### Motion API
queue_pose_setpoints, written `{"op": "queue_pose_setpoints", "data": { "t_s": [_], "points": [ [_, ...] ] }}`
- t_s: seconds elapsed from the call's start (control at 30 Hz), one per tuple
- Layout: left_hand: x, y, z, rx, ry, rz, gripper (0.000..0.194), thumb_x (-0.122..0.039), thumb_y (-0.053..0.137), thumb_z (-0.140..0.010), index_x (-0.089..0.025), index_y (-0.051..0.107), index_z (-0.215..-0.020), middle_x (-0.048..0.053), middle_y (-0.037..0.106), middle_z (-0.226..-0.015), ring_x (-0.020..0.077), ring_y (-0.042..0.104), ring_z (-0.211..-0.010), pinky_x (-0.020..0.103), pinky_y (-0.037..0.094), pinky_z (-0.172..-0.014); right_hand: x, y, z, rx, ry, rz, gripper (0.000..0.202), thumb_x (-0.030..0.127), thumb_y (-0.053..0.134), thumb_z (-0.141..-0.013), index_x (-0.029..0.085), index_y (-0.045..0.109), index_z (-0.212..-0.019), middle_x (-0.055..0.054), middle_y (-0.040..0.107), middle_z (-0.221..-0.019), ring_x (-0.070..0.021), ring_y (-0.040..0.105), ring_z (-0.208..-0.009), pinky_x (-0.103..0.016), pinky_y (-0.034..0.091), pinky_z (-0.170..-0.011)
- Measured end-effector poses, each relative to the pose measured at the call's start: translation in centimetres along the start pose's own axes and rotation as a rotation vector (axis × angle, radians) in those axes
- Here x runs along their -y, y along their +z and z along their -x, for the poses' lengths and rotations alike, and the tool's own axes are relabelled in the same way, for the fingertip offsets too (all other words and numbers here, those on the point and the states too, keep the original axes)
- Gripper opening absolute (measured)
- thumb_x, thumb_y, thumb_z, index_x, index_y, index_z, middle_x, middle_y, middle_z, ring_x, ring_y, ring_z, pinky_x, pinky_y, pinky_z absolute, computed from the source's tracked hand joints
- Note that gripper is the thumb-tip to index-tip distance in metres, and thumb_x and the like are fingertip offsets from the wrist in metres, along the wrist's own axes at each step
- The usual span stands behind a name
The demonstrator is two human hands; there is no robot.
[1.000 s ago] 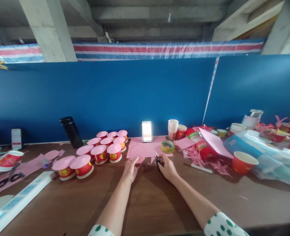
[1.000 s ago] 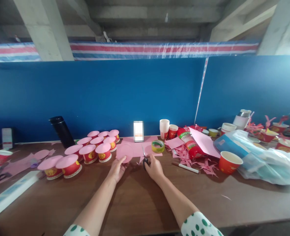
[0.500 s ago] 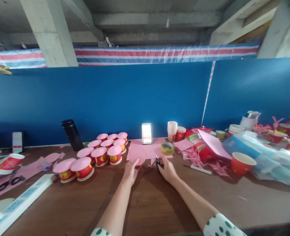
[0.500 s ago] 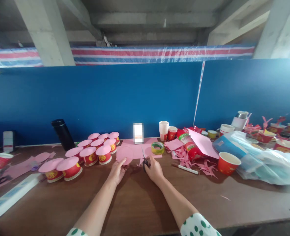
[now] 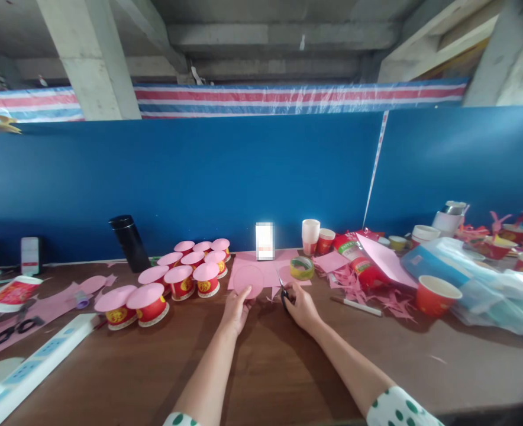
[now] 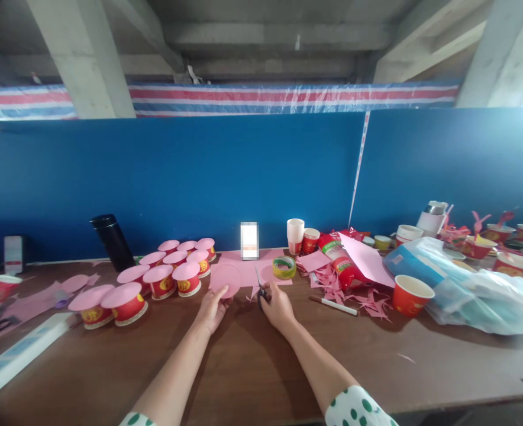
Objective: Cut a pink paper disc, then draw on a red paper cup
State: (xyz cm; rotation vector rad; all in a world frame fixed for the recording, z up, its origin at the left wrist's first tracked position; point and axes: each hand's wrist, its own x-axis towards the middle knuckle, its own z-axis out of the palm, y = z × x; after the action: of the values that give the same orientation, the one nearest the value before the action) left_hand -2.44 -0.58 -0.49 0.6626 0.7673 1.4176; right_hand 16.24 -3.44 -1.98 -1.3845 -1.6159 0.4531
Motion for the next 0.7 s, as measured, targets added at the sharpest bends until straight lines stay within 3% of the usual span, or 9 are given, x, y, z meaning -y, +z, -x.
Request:
{"op": "queue_pose_setpoints", "data": {
  "t_s": [0.7],
  "points": [
    [0.0,0.05,0.07,0.009,0.005,0.002,0.029,-0.02,0.075,-0.059,-0.014,0.058,-0.082,0.002,0.065,-0.077,0.0108,0.06,-0.065,0.02,0.047,-0.055,0.04,-0.06,0.07,-0.008,-0.031,0.014,0.016,0.027,0.051,-0.075,0.02,0.052,-0.09,0.003,0.059,-0.058,-0.014,0.054,-0.052,-0.021,0.036,-0.05]
  ]
}}
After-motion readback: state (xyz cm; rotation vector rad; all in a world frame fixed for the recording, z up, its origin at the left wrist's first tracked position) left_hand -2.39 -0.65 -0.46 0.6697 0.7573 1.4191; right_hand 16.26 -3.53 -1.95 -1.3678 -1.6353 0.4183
